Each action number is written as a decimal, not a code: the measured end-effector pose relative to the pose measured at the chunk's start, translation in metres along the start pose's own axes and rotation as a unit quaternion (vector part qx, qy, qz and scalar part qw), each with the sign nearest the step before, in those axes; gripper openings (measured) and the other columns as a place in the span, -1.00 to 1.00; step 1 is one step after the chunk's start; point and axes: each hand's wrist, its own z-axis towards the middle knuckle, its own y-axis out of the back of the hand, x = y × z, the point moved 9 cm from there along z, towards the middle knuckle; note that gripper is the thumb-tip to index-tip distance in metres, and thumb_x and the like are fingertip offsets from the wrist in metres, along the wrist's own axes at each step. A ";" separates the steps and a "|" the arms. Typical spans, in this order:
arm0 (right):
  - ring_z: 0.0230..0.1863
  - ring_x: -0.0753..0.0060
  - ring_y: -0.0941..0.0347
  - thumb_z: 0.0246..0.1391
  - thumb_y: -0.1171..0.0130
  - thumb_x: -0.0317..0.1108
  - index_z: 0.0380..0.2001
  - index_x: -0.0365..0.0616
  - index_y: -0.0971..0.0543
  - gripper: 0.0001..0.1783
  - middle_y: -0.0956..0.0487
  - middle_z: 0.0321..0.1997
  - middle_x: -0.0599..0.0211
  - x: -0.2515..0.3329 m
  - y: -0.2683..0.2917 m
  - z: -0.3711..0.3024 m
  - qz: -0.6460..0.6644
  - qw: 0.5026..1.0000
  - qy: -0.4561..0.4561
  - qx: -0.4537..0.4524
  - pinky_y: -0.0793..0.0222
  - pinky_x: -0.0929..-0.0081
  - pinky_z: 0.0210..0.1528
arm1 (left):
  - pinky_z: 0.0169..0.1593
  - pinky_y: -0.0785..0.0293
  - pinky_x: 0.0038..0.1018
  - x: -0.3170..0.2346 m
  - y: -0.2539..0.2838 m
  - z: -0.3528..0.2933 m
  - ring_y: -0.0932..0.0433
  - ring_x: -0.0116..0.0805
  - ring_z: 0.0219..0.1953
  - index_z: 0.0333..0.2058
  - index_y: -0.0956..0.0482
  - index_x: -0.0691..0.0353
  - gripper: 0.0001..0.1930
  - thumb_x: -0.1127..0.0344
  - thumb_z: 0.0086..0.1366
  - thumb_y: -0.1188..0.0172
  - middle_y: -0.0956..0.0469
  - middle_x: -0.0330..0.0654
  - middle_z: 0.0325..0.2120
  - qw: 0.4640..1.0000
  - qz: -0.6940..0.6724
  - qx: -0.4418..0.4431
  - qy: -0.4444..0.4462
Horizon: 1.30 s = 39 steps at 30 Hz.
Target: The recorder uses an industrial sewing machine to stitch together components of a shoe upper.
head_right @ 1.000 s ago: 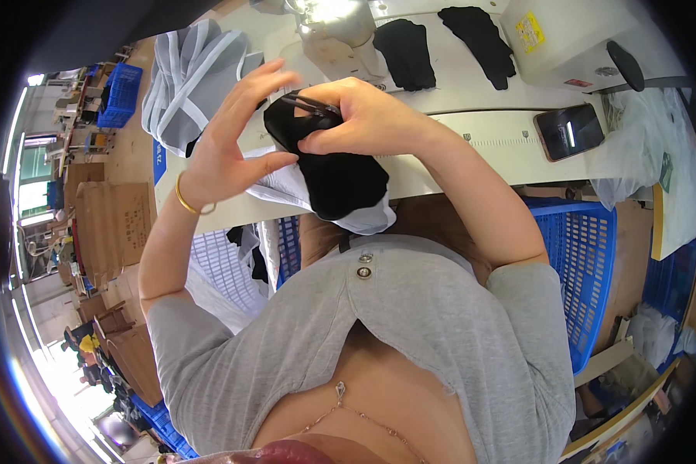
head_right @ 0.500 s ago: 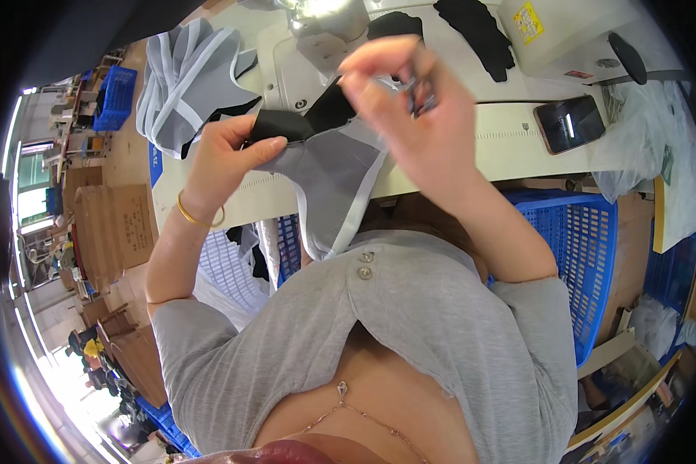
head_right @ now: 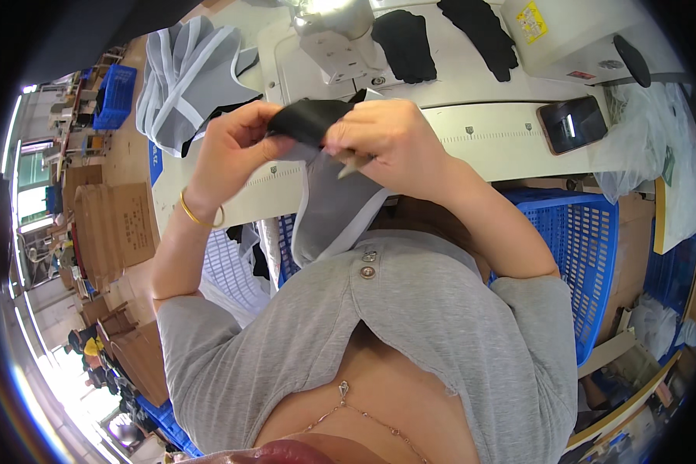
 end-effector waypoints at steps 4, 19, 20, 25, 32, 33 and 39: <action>-0.39 0.36 -0.59 -0.36 -0.28 -0.61 -0.24 0.00 -0.69 -0.53 -0.64 -0.38 0.38 0.009 -0.011 0.000 -0.029 0.996 0.026 0.076 -0.48 0.47 -0.45 | -0.08 -0.45 -0.58 0.017 -0.001 0.009 -0.55 -0.52 -0.22 -0.09 -0.59 0.37 -0.73 0.47 0.22 -0.13 -0.62 -0.19 -0.27 0.976 -0.101 0.154 0.118; -0.40 0.33 -0.58 -0.26 -0.32 -0.49 -0.26 -0.09 -0.64 -0.65 -0.63 -0.40 0.37 0.009 -0.009 0.002 -0.027 0.995 -0.028 0.088 -0.47 0.44 -0.41 | -0.29 -0.34 -0.54 -0.010 -0.019 0.021 -0.43 -0.52 -0.42 -0.40 -0.62 0.33 -0.92 0.43 0.20 -0.29 -0.53 -0.28 -0.52 0.962 0.131 0.240 0.026; -0.42 0.30 -0.58 -0.22 -0.32 -0.47 -0.28 -0.11 -0.64 -0.70 -0.63 -0.42 0.36 0.000 -0.006 0.000 0.008 0.993 -0.087 0.075 -0.46 0.42 -0.41 | -0.30 -0.35 -0.54 -0.014 -0.019 0.021 -0.43 -0.50 -0.43 -0.41 -0.62 0.33 -0.93 0.46 0.16 -0.30 -0.53 -0.27 -0.53 0.965 0.127 0.229 0.007; -0.41 0.23 -0.58 -0.13 -0.34 -0.41 -0.35 -0.13 -0.64 -0.80 -0.64 -0.42 0.31 -0.001 -0.010 0.004 -0.042 0.994 -0.059 0.079 -0.46 0.40 -0.38 | -0.33 -0.35 -0.54 -0.030 -0.020 0.018 -0.46 -0.48 -0.45 -0.42 -0.62 0.33 -0.90 0.51 0.06 -0.35 -0.53 -0.24 -0.53 0.974 0.133 0.181 -0.041; -0.38 0.24 -0.60 -0.15 -0.36 -0.43 -0.36 -0.15 -0.63 -0.79 -0.65 -0.40 0.30 -0.001 -0.011 0.003 -0.048 0.994 -0.049 0.082 -0.47 0.36 -0.35 | -0.28 -0.39 -0.57 -0.030 -0.018 0.018 -0.49 -0.53 -0.41 -0.42 -0.61 0.32 -0.91 0.52 0.07 -0.34 -0.54 -0.28 -0.50 0.980 0.123 0.152 -0.038; -0.38 0.24 -0.60 -0.15 -0.36 -0.43 -0.36 -0.15 -0.63 -0.79 -0.65 -0.40 0.30 -0.002 -0.011 0.002 -0.048 0.994 -0.049 0.081 -0.47 0.36 -0.35 | -0.27 -0.39 -0.58 -0.027 -0.019 0.019 -0.49 -0.54 -0.40 -0.42 -0.62 0.31 -0.92 0.51 0.09 -0.34 -0.54 -0.29 -0.49 0.981 0.108 0.161 -0.016; -0.35 0.24 -0.60 -0.21 -0.34 -0.49 -0.36 -0.15 -0.63 -0.77 -0.66 -0.39 0.30 -0.002 -0.009 0.002 -0.054 0.994 -0.045 0.087 -0.48 0.37 -0.33 | -0.23 -0.37 -0.57 -0.012 -0.013 0.021 -0.47 -0.56 -0.36 -0.42 -0.63 0.28 -0.93 0.44 0.14 -0.34 -0.54 -0.31 -0.48 0.983 0.073 0.167 0.010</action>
